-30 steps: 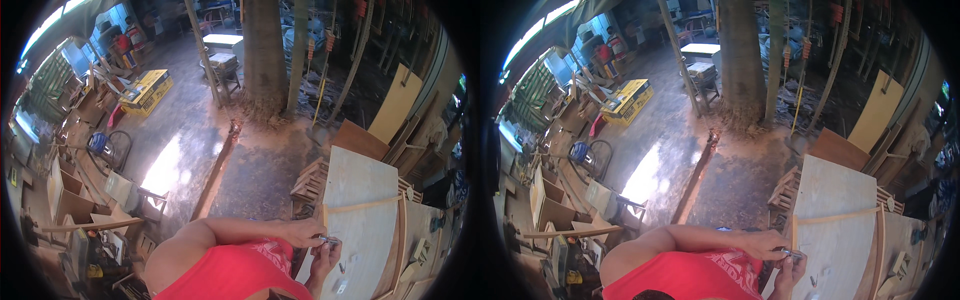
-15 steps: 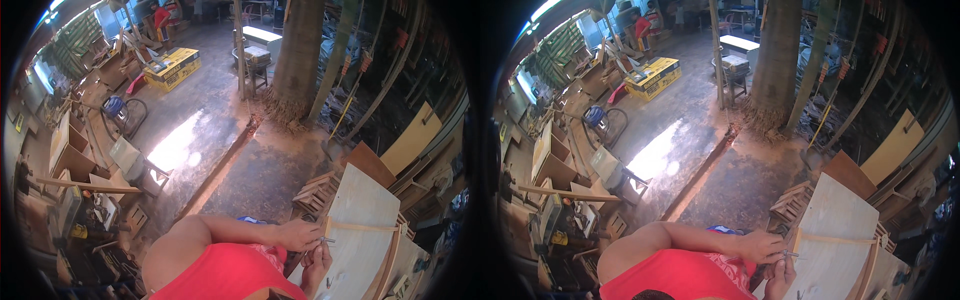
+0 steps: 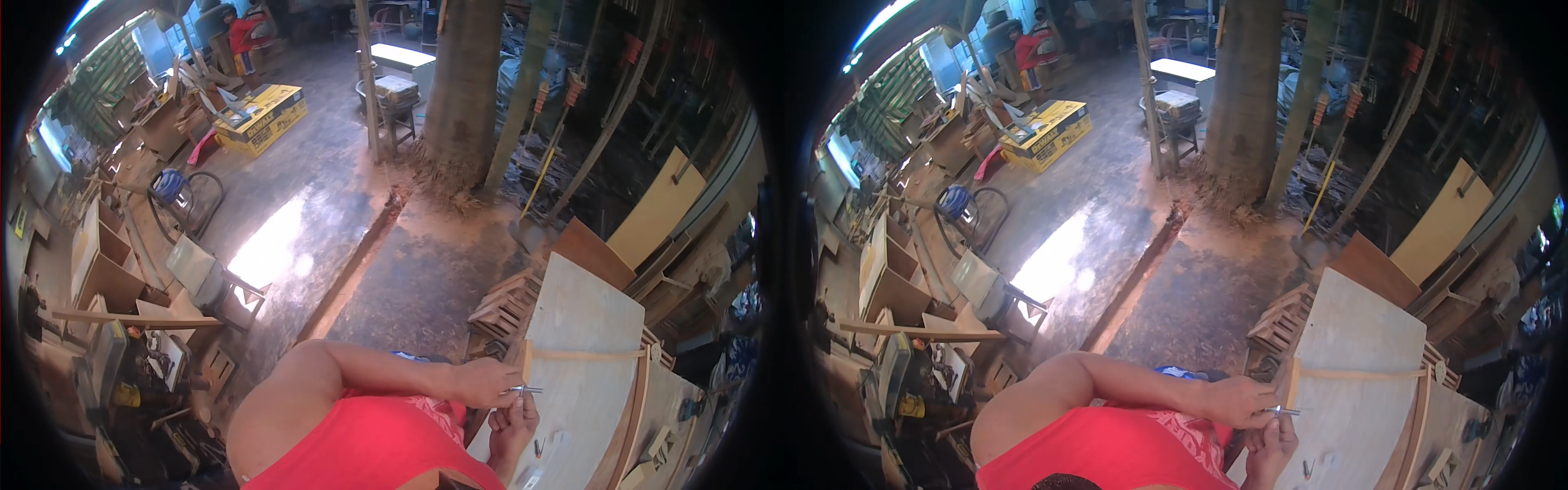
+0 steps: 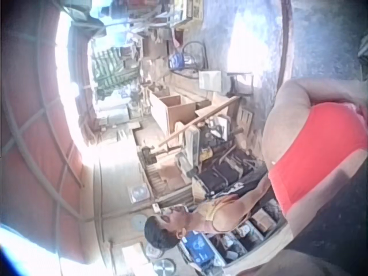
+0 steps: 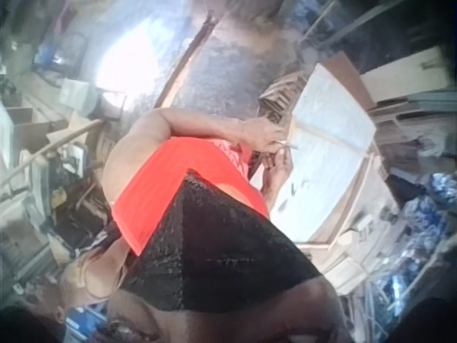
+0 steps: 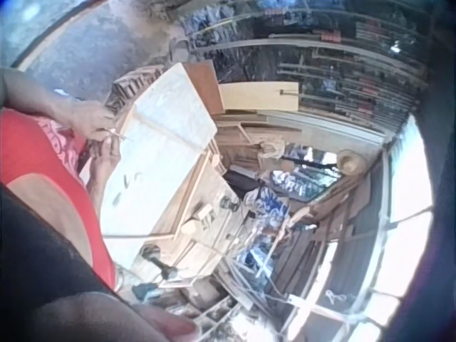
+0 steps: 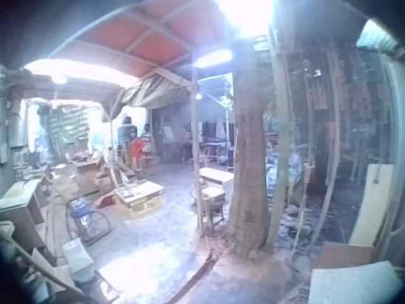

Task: The person is seen assembling a small metal bolt and washer hardware kit.

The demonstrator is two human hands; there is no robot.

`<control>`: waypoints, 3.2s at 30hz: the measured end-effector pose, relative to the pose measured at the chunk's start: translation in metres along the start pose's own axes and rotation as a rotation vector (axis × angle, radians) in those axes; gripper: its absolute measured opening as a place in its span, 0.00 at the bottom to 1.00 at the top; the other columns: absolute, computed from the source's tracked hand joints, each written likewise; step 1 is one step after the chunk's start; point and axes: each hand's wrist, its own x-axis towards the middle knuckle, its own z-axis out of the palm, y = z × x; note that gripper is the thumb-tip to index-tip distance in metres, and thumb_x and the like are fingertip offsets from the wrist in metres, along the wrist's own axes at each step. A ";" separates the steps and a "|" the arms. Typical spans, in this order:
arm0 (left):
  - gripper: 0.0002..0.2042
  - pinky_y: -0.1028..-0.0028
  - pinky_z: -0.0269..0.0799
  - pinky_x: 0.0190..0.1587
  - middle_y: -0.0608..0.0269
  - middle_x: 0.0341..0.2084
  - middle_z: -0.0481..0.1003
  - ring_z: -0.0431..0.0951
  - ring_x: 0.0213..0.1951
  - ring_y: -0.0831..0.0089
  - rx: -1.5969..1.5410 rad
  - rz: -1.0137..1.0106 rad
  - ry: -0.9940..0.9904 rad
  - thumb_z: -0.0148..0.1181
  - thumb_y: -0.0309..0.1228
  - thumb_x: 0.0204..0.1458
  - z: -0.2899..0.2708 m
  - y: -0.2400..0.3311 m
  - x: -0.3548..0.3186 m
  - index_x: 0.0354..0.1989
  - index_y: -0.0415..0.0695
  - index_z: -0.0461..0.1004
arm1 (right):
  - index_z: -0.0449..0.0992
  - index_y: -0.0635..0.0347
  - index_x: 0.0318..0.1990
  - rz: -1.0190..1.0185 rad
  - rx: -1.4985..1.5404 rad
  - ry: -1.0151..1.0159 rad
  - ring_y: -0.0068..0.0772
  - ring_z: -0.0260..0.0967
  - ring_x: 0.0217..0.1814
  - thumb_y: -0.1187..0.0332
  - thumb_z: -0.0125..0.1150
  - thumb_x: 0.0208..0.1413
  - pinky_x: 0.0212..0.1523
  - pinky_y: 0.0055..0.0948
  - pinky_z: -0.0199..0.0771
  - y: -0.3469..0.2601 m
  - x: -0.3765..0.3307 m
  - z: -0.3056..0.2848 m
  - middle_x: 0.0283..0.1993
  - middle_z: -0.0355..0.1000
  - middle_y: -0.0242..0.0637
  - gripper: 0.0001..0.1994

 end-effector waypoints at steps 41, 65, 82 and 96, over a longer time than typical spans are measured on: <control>0.14 0.80 0.63 0.19 0.69 0.19 0.69 0.67 0.17 0.84 -0.878 -0.725 -1.323 0.56 0.37 0.62 0.111 0.028 0.108 0.31 0.37 0.75 | 0.78 0.63 0.45 -0.303 -0.560 0.840 0.15 0.55 0.23 0.69 0.65 0.59 0.23 0.24 0.57 -0.007 -0.108 -0.060 0.24 0.70 0.30 0.10; 0.17 0.77 0.63 0.18 0.69 0.15 0.67 0.68 0.15 0.82 -0.719 -0.343 -1.548 0.51 0.38 0.62 0.107 -0.001 0.145 0.28 0.36 0.75 | 0.79 0.57 0.42 -0.366 -1.173 0.830 0.48 0.73 0.29 0.63 0.67 0.54 0.29 0.41 0.70 -0.025 -0.083 -0.055 0.29 0.75 0.42 0.11; 0.09 0.73 0.74 0.30 0.54 0.30 0.76 0.78 0.28 0.70 -0.815 0.145 -0.790 0.60 0.26 0.56 0.122 0.006 0.113 0.41 0.33 0.74 | 0.40 0.74 0.72 -0.435 -0.518 1.087 0.42 0.69 0.32 0.61 0.48 0.67 0.40 0.36 0.66 0.005 -0.053 -0.035 0.28 0.70 0.45 0.36; 0.09 0.70 0.74 0.32 0.52 0.30 0.76 0.78 0.29 0.65 -0.816 0.393 -0.830 0.59 0.27 0.58 0.112 0.008 0.134 0.42 0.34 0.75 | 0.55 0.71 0.65 -0.342 -0.356 0.882 0.18 0.63 0.30 0.64 0.58 0.65 0.32 0.23 0.65 -0.016 -0.066 -0.033 0.29 0.73 0.36 0.28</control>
